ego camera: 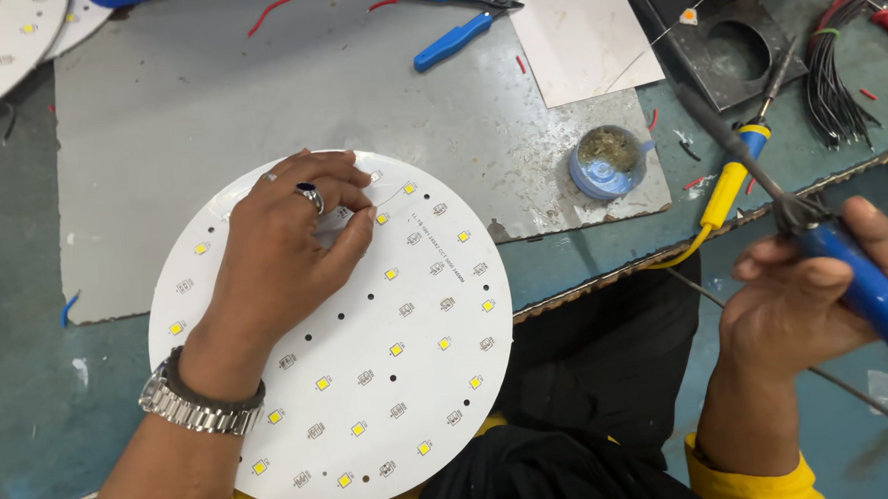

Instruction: The person solders wires onto a round LED light panel at a workbench. They hold the soldering iron in one hand and solder wire in the other, dip the wire in flux, apply solder to connection points on the board, and use pliers to trim and position the wire ends.

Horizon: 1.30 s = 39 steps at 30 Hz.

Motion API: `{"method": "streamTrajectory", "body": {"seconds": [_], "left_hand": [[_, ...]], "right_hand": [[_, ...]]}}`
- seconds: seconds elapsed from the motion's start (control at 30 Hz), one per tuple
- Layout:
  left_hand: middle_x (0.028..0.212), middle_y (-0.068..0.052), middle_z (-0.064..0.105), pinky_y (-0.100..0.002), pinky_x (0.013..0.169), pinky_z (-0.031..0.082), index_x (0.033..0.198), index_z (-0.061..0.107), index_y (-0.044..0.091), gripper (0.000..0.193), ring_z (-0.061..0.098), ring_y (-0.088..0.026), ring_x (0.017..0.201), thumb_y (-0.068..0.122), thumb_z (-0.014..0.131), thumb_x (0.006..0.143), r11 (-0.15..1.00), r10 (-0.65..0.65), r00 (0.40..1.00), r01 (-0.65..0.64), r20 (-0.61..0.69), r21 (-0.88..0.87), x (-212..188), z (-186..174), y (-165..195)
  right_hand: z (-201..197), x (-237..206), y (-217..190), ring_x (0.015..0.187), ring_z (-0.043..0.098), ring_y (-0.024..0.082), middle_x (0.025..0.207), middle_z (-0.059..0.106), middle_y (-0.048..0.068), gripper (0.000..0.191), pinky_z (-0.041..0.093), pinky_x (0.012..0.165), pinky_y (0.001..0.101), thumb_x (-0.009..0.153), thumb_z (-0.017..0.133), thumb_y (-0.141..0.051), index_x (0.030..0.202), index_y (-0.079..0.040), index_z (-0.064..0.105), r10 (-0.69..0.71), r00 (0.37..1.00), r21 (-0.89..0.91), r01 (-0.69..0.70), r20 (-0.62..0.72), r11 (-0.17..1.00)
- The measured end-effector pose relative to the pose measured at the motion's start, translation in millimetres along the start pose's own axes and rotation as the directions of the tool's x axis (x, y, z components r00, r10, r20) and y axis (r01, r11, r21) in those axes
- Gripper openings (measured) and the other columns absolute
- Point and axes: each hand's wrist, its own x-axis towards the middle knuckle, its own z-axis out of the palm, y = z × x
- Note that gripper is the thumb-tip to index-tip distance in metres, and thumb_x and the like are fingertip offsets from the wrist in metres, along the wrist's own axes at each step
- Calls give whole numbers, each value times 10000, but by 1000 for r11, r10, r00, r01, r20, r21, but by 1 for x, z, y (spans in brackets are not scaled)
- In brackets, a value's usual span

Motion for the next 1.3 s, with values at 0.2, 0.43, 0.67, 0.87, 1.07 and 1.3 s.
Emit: {"method": "streamTrajectory", "body": {"seconds": [0.2,0.43,0.67,0.87,1.07,1.3], "left_hand": [[1116,-82,754,-383,1008,554,898,726,22,42,676,-257,1236,55,743,879,999,-35,999,35,13,-4,1,-2,4],[1123,-91,753,-344,934,591,888,726,10,51,715,-242,1156,52,737,861,999,-39,999,39,14,-15,2,-1,9],[1147,-92,754,-342,879,602,903,735,18,61,733,-226,1062,58,733,857,997,-76,997,77,29,-5,0,2,6],[1132,-88,754,-342,852,607,896,735,16,59,731,-235,1058,63,731,859,999,-51,998,51,28,6,1,1,7],[1135,-77,753,-319,757,621,885,731,17,68,737,-221,999,77,732,853,995,-98,994,100,57,-20,2,-1,8],[1131,-72,755,-318,738,616,870,727,23,62,736,-219,985,82,742,856,995,-93,993,95,69,-18,-1,1,3]], "right_hand": [[-1,-6,5,805,672,209,1029,649,154,533,595,681,320,1086,849,-304,1395,7,547,-14,997,6,13,75,1000],[10,-7,-2,663,646,147,1075,693,154,415,565,613,262,1023,803,-270,1239,19,598,25,1000,97,-26,8,995],[31,-4,-30,743,611,108,935,684,69,211,482,735,193,1071,764,-152,1047,39,679,51,967,-343,38,248,939],[62,15,-40,714,606,76,857,673,46,150,481,717,185,1033,765,-113,1040,24,705,87,941,-392,50,326,919],[78,26,-47,736,623,89,879,691,60,138,509,761,196,1069,753,-78,1058,38,678,77,912,-402,101,402,910],[75,27,-44,814,662,136,979,701,104,192,529,805,234,1066,744,-122,1068,43,646,44,941,-367,88,337,926]]}}
